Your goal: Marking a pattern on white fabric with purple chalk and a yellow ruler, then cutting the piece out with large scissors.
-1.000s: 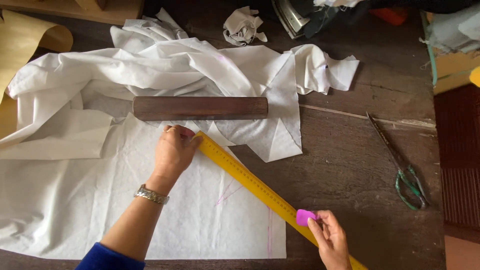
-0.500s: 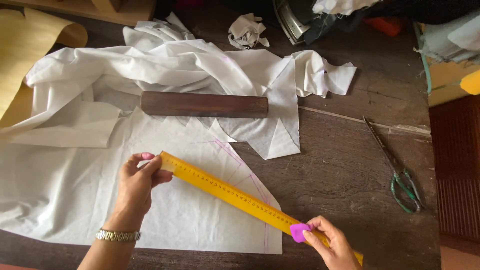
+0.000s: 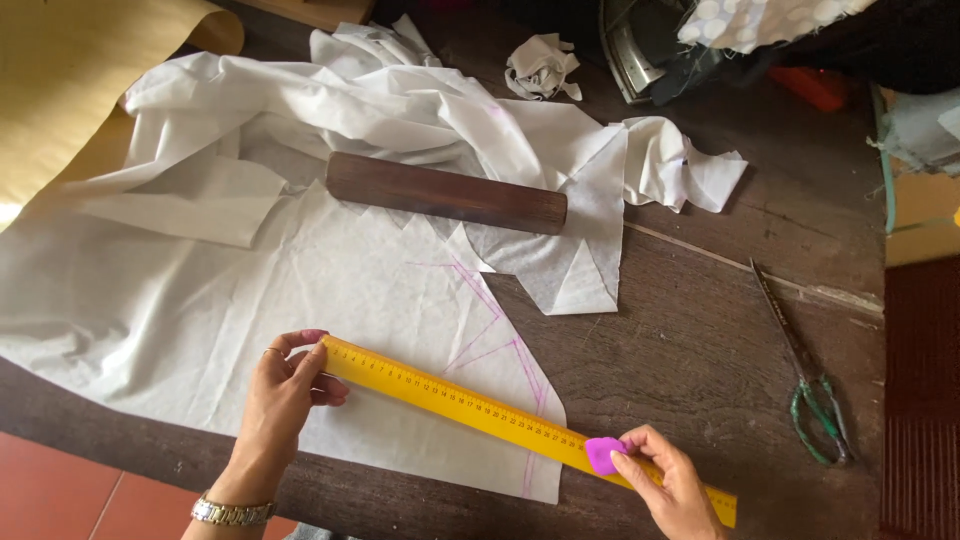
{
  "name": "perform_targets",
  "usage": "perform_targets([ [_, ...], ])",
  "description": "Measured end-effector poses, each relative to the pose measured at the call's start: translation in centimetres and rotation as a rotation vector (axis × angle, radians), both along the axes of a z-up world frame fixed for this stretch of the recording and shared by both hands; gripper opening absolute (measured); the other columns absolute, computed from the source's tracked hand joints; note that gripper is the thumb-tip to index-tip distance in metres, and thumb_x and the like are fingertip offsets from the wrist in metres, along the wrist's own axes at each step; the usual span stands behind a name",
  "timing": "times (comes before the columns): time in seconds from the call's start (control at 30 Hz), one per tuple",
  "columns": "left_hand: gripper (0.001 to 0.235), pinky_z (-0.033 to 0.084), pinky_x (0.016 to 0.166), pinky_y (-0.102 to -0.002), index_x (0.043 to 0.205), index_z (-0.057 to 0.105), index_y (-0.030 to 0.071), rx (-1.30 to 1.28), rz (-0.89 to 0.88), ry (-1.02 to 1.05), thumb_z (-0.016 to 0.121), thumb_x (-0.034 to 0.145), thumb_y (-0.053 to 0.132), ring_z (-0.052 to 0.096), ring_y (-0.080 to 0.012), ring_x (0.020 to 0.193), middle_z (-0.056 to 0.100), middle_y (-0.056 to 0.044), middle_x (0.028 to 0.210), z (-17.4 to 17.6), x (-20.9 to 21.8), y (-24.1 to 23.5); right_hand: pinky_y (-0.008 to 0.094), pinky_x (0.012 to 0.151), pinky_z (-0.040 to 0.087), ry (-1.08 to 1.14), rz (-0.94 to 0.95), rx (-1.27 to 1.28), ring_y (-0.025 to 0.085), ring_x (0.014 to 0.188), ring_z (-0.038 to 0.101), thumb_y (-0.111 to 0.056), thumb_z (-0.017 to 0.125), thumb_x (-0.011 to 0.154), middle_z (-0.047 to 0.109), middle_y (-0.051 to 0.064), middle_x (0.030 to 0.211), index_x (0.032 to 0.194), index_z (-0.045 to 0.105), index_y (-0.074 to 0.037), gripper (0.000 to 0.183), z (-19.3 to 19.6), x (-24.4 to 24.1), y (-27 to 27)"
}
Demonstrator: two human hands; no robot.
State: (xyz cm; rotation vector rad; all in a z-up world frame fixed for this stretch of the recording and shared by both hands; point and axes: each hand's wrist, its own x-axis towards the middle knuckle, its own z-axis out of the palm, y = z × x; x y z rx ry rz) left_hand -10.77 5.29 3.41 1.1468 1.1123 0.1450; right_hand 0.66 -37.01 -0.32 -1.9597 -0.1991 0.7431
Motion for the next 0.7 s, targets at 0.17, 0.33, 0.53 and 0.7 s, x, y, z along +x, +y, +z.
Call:
perform_targets([
  [0.17,0.023,0.055,0.06,-0.037,0.116,0.056,0.001,0.015,-0.008,0.036,0.051,0.097,0.014,0.059,-0.0264,0.058,0.06,-0.02,0.073,1.2,-1.0,-1.6,0.026,0.069,0.05,-0.028,0.04,-0.006,0.01,0.073,0.06,-0.018,0.065,0.088,0.061,0.002,0.077,0.083,0.065,-0.005,0.014,-0.1,0.9,-0.9],
  [0.33,0.025,0.053,0.059,-0.036,0.116,0.056,0.001,0.016,0.048,0.008,0.052,0.096,0.016,0.059,-0.0269,0.056,0.06,-0.021,0.069,1.0,-1.6,-3.0,0.025,0.07,0.05,-0.041,0.053,0.042,0.009,0.073,0.059,-0.016,0.066,0.087,0.061,0.002,0.077,0.083,0.064,-0.004,0.012,-0.1,1.4,-1.4],
  [0.53,0.023,0.058,0.066,-0.038,0.116,0.044,-0.001,-0.019,0.176,-0.037,0.048,0.1,0.015,0.065,-0.0294,0.062,0.066,-0.023,0.08,2.6,0.4,-5.4,0.028,0.068,0.051,0.015,0.016,0.065,0.013,0.074,0.064,-0.015,0.065,0.088,0.066,0.007,0.077,0.087,0.068,-0.001,0.014,0.3,2.1,0.3],
  [0.7,0.025,0.055,0.052,-0.032,0.113,0.058,-0.002,0.108,-0.01,-0.025,0.054,0.095,0.015,0.062,-0.0212,0.053,0.073,-0.015,0.079,2.4,1.6,-6.6,0.024,0.07,0.051,-0.109,-0.051,0.122,0.01,0.076,0.063,-0.015,0.065,0.087,0.069,0.006,0.079,0.089,0.065,-0.002,0.013,0.3,2.0,1.8],
])
